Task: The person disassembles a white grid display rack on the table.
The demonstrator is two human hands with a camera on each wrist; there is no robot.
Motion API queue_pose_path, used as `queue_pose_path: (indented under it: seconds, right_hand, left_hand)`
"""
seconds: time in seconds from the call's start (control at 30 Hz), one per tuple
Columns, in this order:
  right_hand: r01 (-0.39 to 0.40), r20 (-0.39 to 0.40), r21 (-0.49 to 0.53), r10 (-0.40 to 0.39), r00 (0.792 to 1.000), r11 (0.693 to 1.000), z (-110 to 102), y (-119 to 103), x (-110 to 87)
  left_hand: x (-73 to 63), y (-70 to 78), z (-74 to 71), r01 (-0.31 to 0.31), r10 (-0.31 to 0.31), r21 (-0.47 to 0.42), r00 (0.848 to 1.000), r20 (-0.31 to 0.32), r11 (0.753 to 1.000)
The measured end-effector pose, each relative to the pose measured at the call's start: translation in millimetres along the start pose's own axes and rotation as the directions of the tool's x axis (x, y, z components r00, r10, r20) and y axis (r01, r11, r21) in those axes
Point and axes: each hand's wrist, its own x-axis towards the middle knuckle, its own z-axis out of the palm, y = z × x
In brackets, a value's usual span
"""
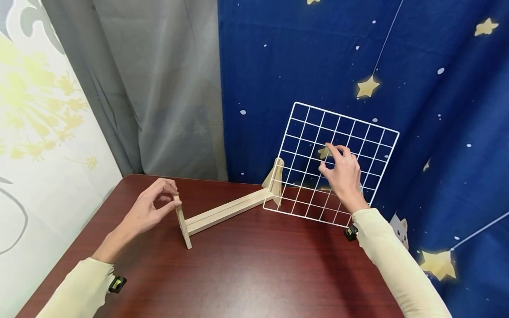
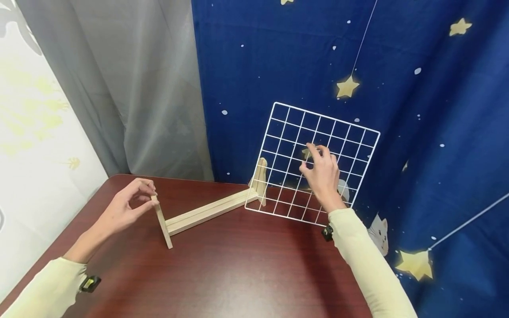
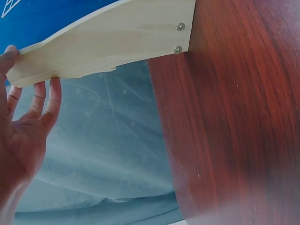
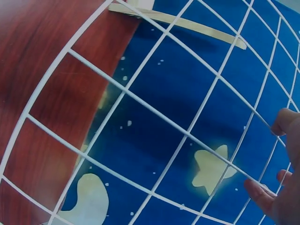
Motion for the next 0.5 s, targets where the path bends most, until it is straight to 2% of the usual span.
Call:
queue_pose_path:
  seconds: [0.13,0.33,0.5]
  right_hand:
    - [0.013,0.020,-0.002,-0.013,1.000,1.000,5,0,-4.7]
    - [0.034,0.045,0.000,-0.034,0.998,0.999,12,-3,-9.2]
    - [0.052,0.045,0.004,-0.053,0.998,0.999,15,-5,-10.2]
  left_hand:
    - [-2.6,0.5,-2.7,-0.014,0.014,0.014,1.000,-0.008,1.000]
    - [-14.6,3.6,-2.6,-0.035,0.039,0.078,0.998,-0.046,0.996]
    - [-20.0,9.7,1.5,-0.120,0.135,0.148,0.987,-0.093,0.982]
